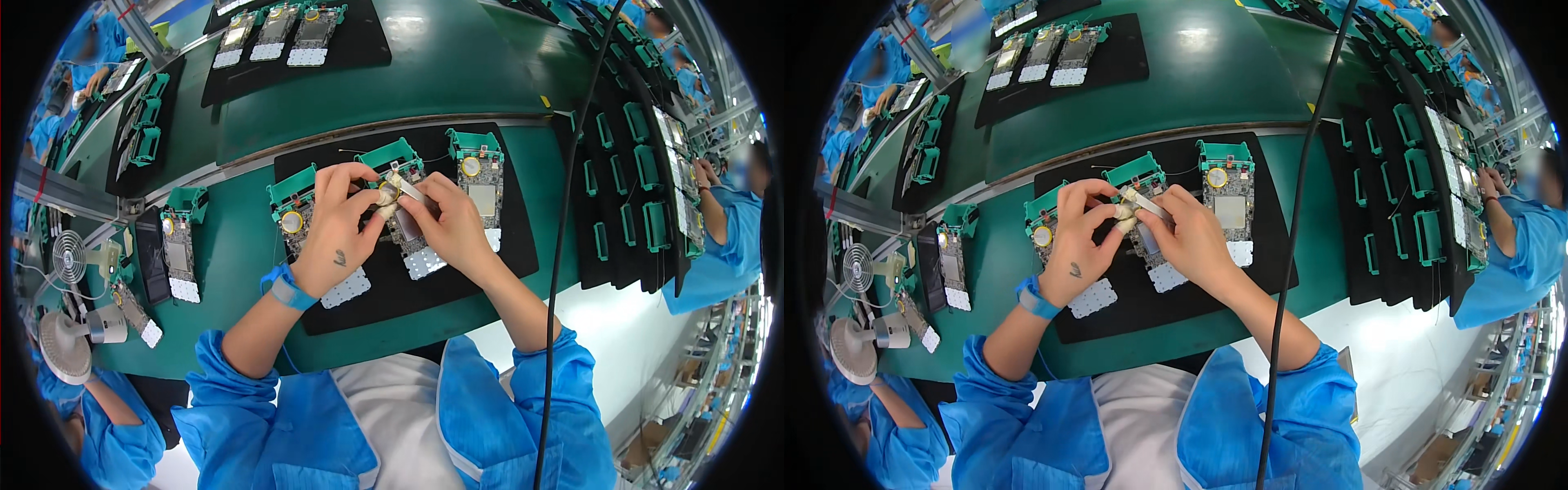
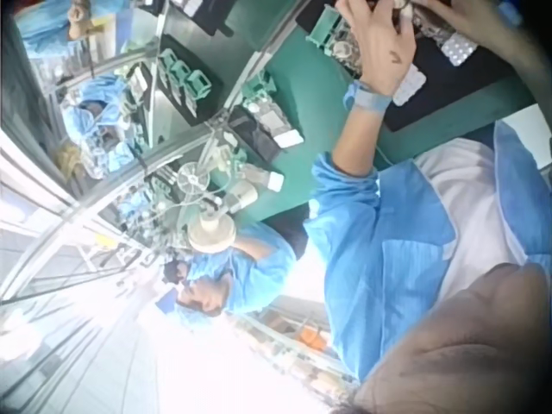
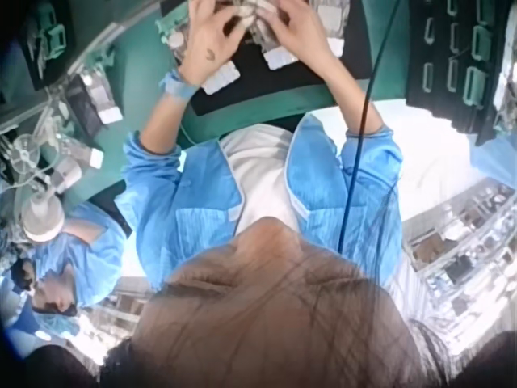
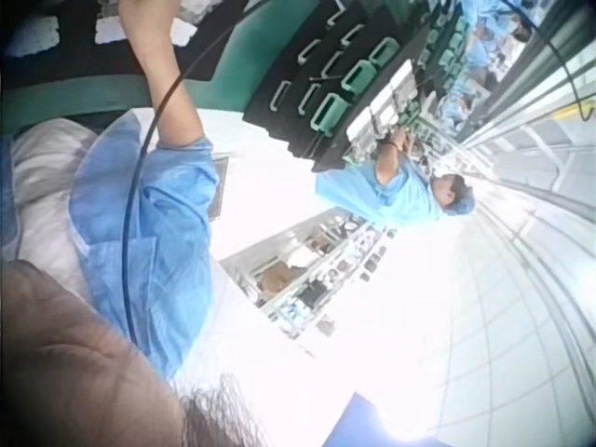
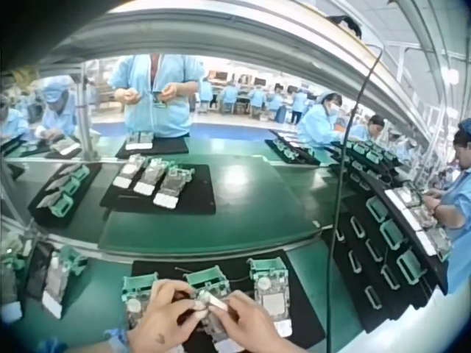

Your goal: The worker is assembling electronic components into a housing and onto a circuit board at a factory workstation.

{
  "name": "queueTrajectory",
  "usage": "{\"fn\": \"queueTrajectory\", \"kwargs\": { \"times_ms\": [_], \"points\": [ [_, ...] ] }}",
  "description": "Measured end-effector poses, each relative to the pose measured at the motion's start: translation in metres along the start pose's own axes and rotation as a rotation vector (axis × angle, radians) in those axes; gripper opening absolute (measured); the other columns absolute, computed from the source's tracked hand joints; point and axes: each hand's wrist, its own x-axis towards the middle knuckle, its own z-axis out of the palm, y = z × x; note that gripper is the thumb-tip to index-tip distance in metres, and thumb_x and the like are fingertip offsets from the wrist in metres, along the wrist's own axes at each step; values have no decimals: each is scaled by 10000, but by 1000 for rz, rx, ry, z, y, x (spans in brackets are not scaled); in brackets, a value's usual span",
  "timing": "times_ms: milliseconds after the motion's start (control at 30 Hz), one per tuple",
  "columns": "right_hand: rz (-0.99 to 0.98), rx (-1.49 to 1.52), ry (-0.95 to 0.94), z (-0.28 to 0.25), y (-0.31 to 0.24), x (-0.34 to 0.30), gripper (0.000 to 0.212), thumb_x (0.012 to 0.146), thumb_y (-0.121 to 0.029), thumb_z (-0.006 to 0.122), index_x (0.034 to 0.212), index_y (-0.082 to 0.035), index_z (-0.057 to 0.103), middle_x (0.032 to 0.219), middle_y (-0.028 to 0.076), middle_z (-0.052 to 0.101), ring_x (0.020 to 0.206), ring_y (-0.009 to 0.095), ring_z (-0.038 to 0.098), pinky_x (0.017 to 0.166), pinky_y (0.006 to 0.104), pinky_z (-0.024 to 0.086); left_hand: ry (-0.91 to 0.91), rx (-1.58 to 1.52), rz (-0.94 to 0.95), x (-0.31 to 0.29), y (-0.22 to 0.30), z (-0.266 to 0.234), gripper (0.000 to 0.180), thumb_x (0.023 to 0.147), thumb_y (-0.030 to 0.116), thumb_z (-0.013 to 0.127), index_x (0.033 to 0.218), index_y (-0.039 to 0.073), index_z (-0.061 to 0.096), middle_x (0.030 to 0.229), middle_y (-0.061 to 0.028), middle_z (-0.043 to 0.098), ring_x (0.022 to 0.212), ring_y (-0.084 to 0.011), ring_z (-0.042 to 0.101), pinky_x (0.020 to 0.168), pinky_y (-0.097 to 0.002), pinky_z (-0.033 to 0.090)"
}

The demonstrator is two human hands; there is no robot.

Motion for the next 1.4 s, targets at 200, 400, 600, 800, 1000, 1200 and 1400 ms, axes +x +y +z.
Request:
{"fn": "queueTrajectory", "kwargs": {
  "times_ms": [200, 400, 600, 800, 1000, 1200, 1400],
  "points": [
    [15, 33, -22, -2, 7, -2, 137, 884, -118, 648, 920, 14, 632, 807, 36, 529, 585, 106, 525, 531, 249, 400, -118, -22, -47, 7, 3, -4, 218, 688, -61, 685, 897, -51, 623, 1080, -122, 485, 1015, -299, 451, 799, -348, 456],
    [-147, -142, 24, 0, 10, -5, 169, 843, -77, 683, 976, 10, 626, 867, 52, 545, 640, 136, 604, 561, 276, 465, -136, -36, -80, 10, 4, -5, 218, 691, -51, 698, 886, -18, 606, 1065, -102, 488, 999, -276, 453, 849, -340, 426],
    [-110, -84, 27, 2, 12, -5, 165, 866, -69, 659, 996, 23, 617, 868, 71, 535, 623, 152, 593, 554, 263, 461, -84, -39, -88, 10, 2, 0, 205, 697, -33, 706, 878, -14, 612, 1065, -105, 489, 990, -270, 469, 860, -338, 425],
    [-84, -263, 282, -3, 20, -10, 175, 943, -90, 552, 1053, 37, 599, 975, 151, 605, 672, 259, 628, 596, 311, 483, -80, -99, -91, 9, 4, 3, 203, 703, -48, 690, 869, -29, 575, 1059, -110, 488, 1038, -287, 515, 850, -351, 465],
    [155, -12, 10, -6, 11, -27, 201, 934, -152, 589, 987, 40, 612, 657, 103, 601, 569, 186, 584, 541, 312, 455, -225, -123, -133, 6, 7, -6, 206, 701, -40, 654, 880, -71, 558, 1086, -121, 465, 848, -277, 590, 726, -344, 490],
    [176, -35, 97, -2, -7, -42, 219, 845, -59, 682, 1044, -7, 608, 982, 98, 522, 677, 156, 582, 535, 267, 459, -279, -111, -146, 0, 13, -14, 217, 705, -48, 649, 895, -77, 549, 1097, -131, 462, 874, -285, 584, 749, -349, 487],
    [-207, -53, 75, 13, 0, -29, 212, 802, -13, 698, 999, -7, 621, 959, 81, 543, 699, 201, 628, 568, 294, 527, -305, -135, -86, 1, 9, -18, 200, 746, -70, 633, 927, -87, 549, 1112, -146, 464, 1050, -322, 568, 850, -357, 487]
  ]
}}
